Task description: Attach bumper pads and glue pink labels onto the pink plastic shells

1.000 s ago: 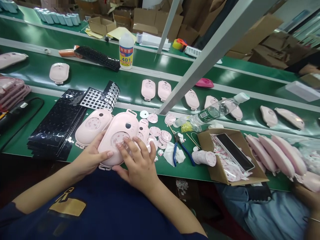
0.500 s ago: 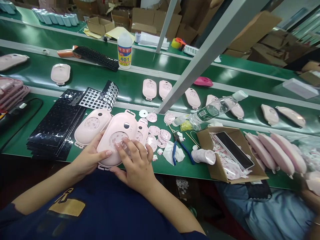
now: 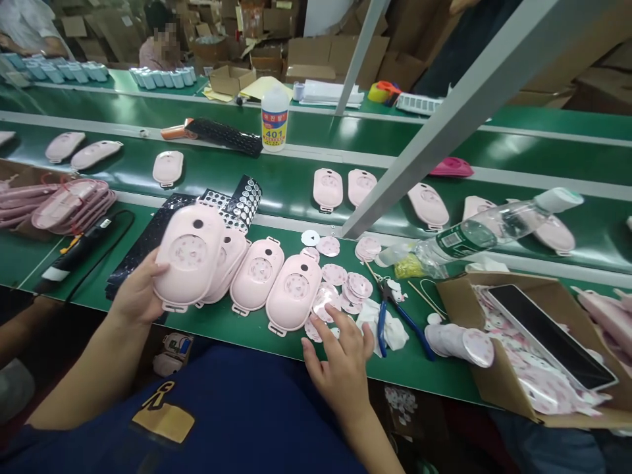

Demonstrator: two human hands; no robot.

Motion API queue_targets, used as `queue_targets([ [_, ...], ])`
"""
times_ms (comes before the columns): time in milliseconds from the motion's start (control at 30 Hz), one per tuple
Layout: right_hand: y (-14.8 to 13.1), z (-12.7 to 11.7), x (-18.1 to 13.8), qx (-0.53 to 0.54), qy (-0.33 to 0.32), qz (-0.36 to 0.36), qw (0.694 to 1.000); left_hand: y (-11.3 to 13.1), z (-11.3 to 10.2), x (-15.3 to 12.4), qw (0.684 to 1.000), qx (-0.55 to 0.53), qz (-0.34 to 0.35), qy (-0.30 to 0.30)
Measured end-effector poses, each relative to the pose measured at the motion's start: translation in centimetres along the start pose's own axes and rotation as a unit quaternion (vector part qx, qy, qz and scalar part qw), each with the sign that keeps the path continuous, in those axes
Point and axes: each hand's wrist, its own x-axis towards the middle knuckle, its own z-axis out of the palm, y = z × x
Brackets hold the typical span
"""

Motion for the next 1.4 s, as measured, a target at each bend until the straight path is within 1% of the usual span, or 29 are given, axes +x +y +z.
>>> queue_targets([
  [100,-0.8,0.7,0.5,0.034,-0.003,-0.007,0.999,-2.7,3.6,-1.2,0.992,0.013,-0.095,-0.084],
  [133,-1.0,0.9,0.7,0.046,-0.003,-0.014,0.999,-4.0,5.0,-1.4,0.987,0.016,-0.119,-0.109],
  [167,-1.2,1.0,1.0,0.057,-0.001,-0.022,0.998,-5.2,6.4,-1.4,0.981,0.025,-0.127,-0.143],
  [233,-1.3,1.0,1.2,0.07,0.005,-0.039,0.997,-7.5,8.6,-1.0,0.969,0.073,-0.098,-0.213],
  [300,-1.0,0.8,1.2,0.074,0.01,-0.051,0.996,-8.9,9.8,-0.2,0.963,0.108,-0.071,-0.236],
  [400,-0.1,0.5,0.6,0.067,0.01,-0.049,0.997,-9.2,9.9,0.5,0.954,0.178,-0.028,-0.239],
  [500,0.7,0.6,-0.1,0.052,-0.005,-0.056,0.997,-8.3,9.2,0.3,0.939,0.245,0.013,-0.241],
  [533,0.8,0.7,-0.2,0.052,-0.01,-0.055,0.997,-8.0,9.0,0.2,0.928,0.279,0.031,-0.244],
  [567,0.8,0.8,-0.2,0.056,-0.015,-0.051,0.997,-7.8,8.8,0.0,0.91,0.327,0.052,-0.249],
  [600,0.7,1.0,-0.2,0.064,-0.016,-0.046,0.997,-7.7,8.6,-0.2,0.884,0.384,0.077,-0.257],
  [667,0.4,1.3,0.2,0.082,-0.01,-0.037,0.996,-7.6,8.3,-0.4,0.818,0.493,0.137,-0.265],
  [700,0.2,1.4,0.5,0.089,-0.008,-0.037,0.995,-7.6,8.2,-0.5,0.791,0.526,0.166,-0.265],
  [733,0.1,1.5,0.8,0.092,-0.008,-0.038,0.995,-7.6,8.0,-0.6,0.778,0.537,0.19,-0.265],
  [800,-0.1,1.6,1.4,0.09,-0.01,-0.034,0.995,-7.0,7.5,-0.8,0.774,0.524,0.222,-0.278],
  [900,0.3,1.4,1.9,0.079,-0.011,-0.026,0.996,-4.9,6.2,-0.8,0.788,0.482,0.227,-0.307],
  [933,0.6,1.3,1.9,0.077,-0.011,-0.024,0.997,-3.9,5.5,-0.7,0.796,0.473,0.229,-0.301],
  [967,0.9,1.2,1.8,0.077,-0.011,-0.021,0.997,-3.0,4.8,-0.4,0.805,0.466,0.237,-0.279],
  [1033,1.6,0.9,1.5,0.077,-0.012,-0.012,0.997,-1.3,3.2,0.9,0.829,0.457,0.255,-0.197],
  [1100,2.3,0.8,1.1,0.07,-0.015,-0.007,0.997,0.0,1.5,3.1,0.849,0.453,0.253,-0.096],
  [1133,2.7,0.8,1.0,0.065,-0.017,-0.01,0.998,0.6,0.8,4.6,0.857,0.454,0.238,-0.052],
  [1167,3.0,0.9,0.8,0.06,-0.017,-0.018,0.998,1.2,0.1,6.5,0.859,0.459,0.225,-0.022],
  [1267,3.5,1.2,0.6,0.052,-0.011,-0.053,0.997,3.2,-1.5,13.3,0.85,0.48,0.21,0.047],
  [1333,3.4,1.3,0.5,0.05,-0.007,-0.051,0.997,4.7,-1.9,18.0,0.843,0.492,0.197,0.09],
  [1400,3.0,1.1,0.4,0.041,-0.008,-0.036,0.998,6.1,-1.9,22.0,0.841,0.495,0.183,0.123],
])
